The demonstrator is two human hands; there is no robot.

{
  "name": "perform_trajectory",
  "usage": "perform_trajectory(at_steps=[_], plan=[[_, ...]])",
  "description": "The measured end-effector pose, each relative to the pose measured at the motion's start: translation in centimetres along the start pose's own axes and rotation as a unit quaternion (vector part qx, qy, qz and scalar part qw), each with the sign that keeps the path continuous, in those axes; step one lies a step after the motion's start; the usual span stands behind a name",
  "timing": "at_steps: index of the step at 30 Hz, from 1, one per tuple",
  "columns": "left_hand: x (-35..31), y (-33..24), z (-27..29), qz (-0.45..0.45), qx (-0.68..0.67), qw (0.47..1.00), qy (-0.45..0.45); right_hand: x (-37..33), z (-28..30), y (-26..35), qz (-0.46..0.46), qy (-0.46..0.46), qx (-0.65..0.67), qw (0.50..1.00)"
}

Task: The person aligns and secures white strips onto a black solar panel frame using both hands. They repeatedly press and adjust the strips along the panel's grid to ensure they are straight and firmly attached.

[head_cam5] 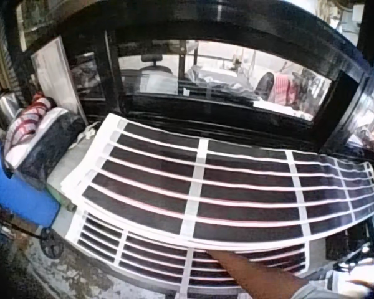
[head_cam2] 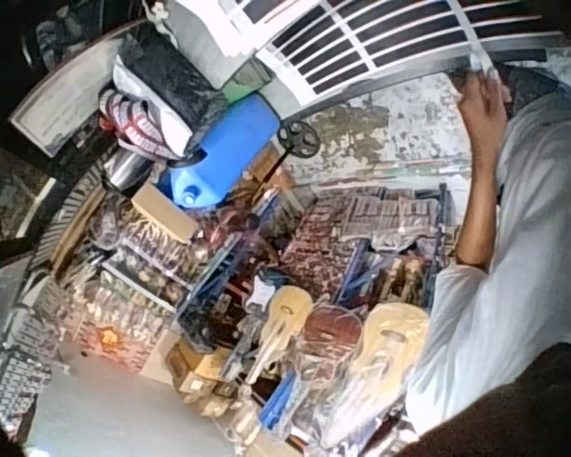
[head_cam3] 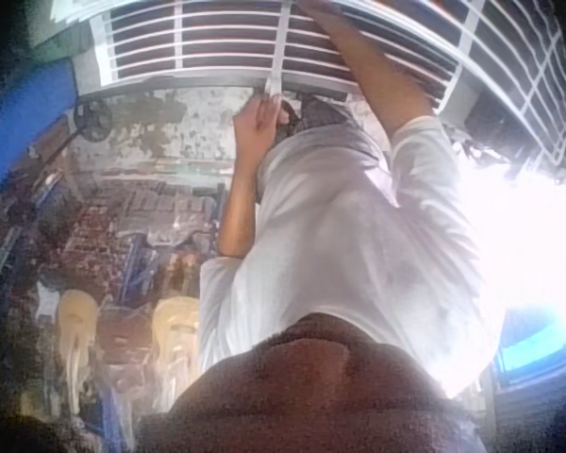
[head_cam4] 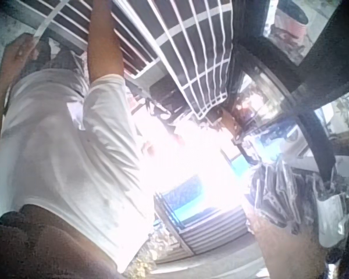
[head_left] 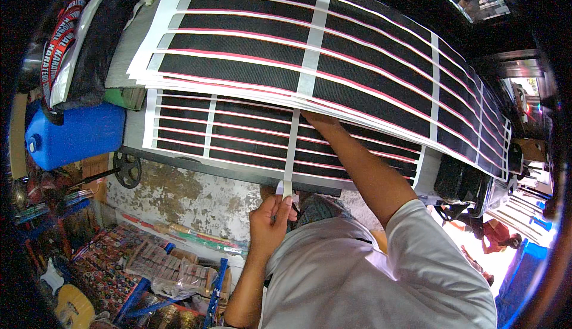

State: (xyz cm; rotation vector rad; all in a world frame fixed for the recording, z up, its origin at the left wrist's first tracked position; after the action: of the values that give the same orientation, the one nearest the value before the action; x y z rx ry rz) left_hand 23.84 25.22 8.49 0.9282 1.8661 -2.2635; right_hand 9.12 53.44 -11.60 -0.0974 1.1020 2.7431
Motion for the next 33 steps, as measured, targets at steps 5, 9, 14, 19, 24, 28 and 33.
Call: perform_trajectory(at_steps=[5, 9, 14, 19, 24, 28, 33], plan=[[-2.5, 1.2, 0.7, 0.025, 0.012, 1.000, -0.008, -2.1, 0.8, 4.7, 0.094, -0.096, -0.203, 0.970], [-4.1, 2.0, 1.3, 0.046, 0.025, 0.999, -0.009, -4.1, 2.4, 8.8, 0.242, -0.196, -0.260, 0.914], [-4.4, 1.8, 1.2, 0.063, 0.012, 0.998, -0.002, -4.2, 2.2, 9.3, 0.267, -0.209, -0.243, 0.909], [-5.2, 1.8, 1.3, 0.057, 0.018, 0.998, 0.002, -3.7, 2.6, 9.6, 0.235, -0.137, -0.177, 0.946], [-5.5, 1.5, 1.5, 0.048, 0.026, 0.998, -0.005, -4.2, 3.2, 10.1, 0.235, -0.147, -0.154, 0.948], [-5.3, 1.9, 1.6, 0.052, 0.028, 0.998, -0.011, -3.9, 3.1, 9.7, 0.194, -0.111, -0.127, 0.966], [-5.1, 1.5, 1.6, 0.054, 0.031, 0.998, -0.012, -3.8, 3.2, 9.5, 0.200, -0.126, -0.148, 0.960]])
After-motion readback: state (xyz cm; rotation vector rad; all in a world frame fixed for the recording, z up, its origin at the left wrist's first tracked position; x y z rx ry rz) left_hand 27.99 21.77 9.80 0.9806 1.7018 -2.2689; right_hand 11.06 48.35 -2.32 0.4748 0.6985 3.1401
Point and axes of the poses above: each hand's wrist, its own x-axis towards the middle knuckle, its own z-axis out of the back of the hand, y = z × x, the point moved 6 cm from there along x, towards the middle knuckle
